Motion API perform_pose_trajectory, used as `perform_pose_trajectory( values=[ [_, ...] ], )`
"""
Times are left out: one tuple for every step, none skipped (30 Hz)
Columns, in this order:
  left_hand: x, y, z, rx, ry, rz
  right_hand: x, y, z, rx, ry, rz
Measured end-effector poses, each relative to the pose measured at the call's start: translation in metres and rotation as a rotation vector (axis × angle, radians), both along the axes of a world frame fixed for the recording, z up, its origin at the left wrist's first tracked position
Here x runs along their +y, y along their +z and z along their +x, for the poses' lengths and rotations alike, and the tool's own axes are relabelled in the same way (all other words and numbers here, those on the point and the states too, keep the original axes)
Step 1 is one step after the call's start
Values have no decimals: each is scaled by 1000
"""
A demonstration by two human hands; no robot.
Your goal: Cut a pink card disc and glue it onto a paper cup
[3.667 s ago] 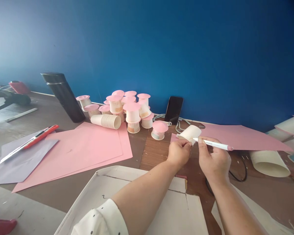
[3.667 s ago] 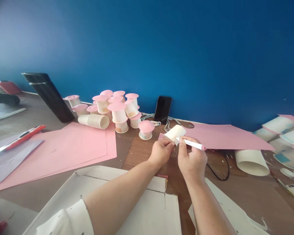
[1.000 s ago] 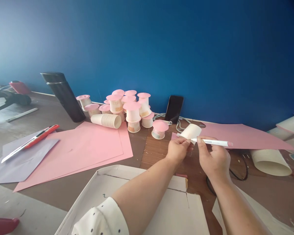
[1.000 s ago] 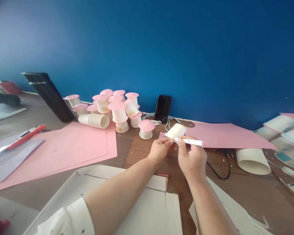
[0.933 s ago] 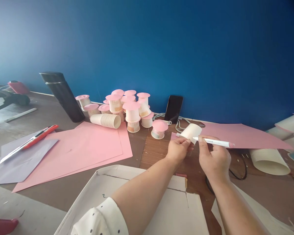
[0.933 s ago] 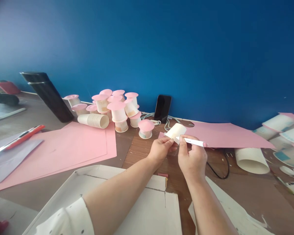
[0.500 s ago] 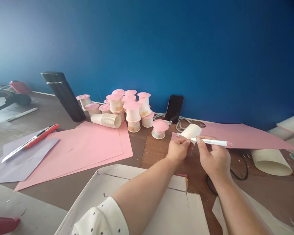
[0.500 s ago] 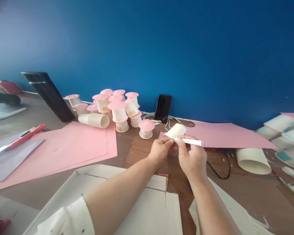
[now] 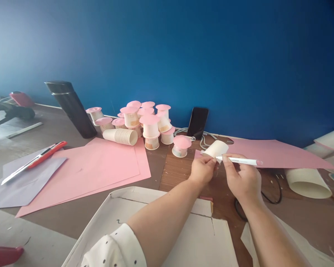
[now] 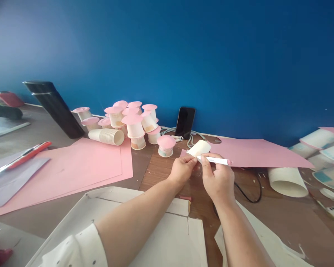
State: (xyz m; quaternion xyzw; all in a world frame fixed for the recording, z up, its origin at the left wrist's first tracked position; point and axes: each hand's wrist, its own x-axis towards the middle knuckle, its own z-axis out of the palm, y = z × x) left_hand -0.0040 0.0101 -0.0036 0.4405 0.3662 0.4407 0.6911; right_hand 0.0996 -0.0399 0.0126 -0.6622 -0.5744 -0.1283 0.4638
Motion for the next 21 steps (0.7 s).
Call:
perform_pose_trajectory(
  values=[
    [0, 0, 0, -3, -1, 3, 0, 0, 0, -2, -10, 11],
    [0, 0, 0, -7, -3, 8, 0, 0, 0, -1, -32, 30],
    [0, 0, 0, -11, -6, 10, 0, 0, 0, 2, -53, 48],
    [0, 1, 0, -10, -9, 10, 0, 0, -1, 3, -61, 52],
    [0, 1, 0, -5, -10, 5, 0, 0, -1, 1, -53, 43],
    [0, 2, -1, 4, -8, -4, 0, -1, -1, -3, -35, 28],
    [0, 3, -1, 11, -3, -12, 0, -1, -1, -7, -17, 15],
    [0, 4, -2, 17, 3, -17, 0, -1, -1, -10, -8, 13],
    [0, 4, -2, 17, 7, -14, 0, -1, -1, -10, -10, 21],
    [-1, 4, -3, 15, 10, -5, 0, -2, -2, -10, -20, 35],
    [-1, 4, -3, 16, 12, 9, 1, -2, -2, -12, -26, 45],
    [-1, 4, -3, 25, 14, 26, 1, -3, -1, -18, -22, 42],
    [-1, 3, -3, 41, 16, 38, 1, -3, -1, -26, -9, 31],
    [0, 2, -3, 57, 18, 44, 2, -4, -1, -34, 3, 19],
    [0, 1, -3, 64, 18, 41, 2, -4, 0, -39, 4, 12],
    [0, 1, -2, 55, 16, 28, 2, -4, 0, -38, -11, 13],
    [1, 0, -1, 27, 13, 7, 2, -4, 1, -28, -40, 23],
    [1, 0, 0, -14, 9, -20, 2, -4, 1, -13, -72, 35],
    [1, 0, 1, -60, 9, -48, 2, -4, 1, 2, -99, 47],
    [1, 0, 2, -102, 12, -77, 2, -4, 1, 16, -112, 54],
    [2, 0, 2, -136, 19, -103, 2, -4, 0, 26, -113, 58]
  ],
)
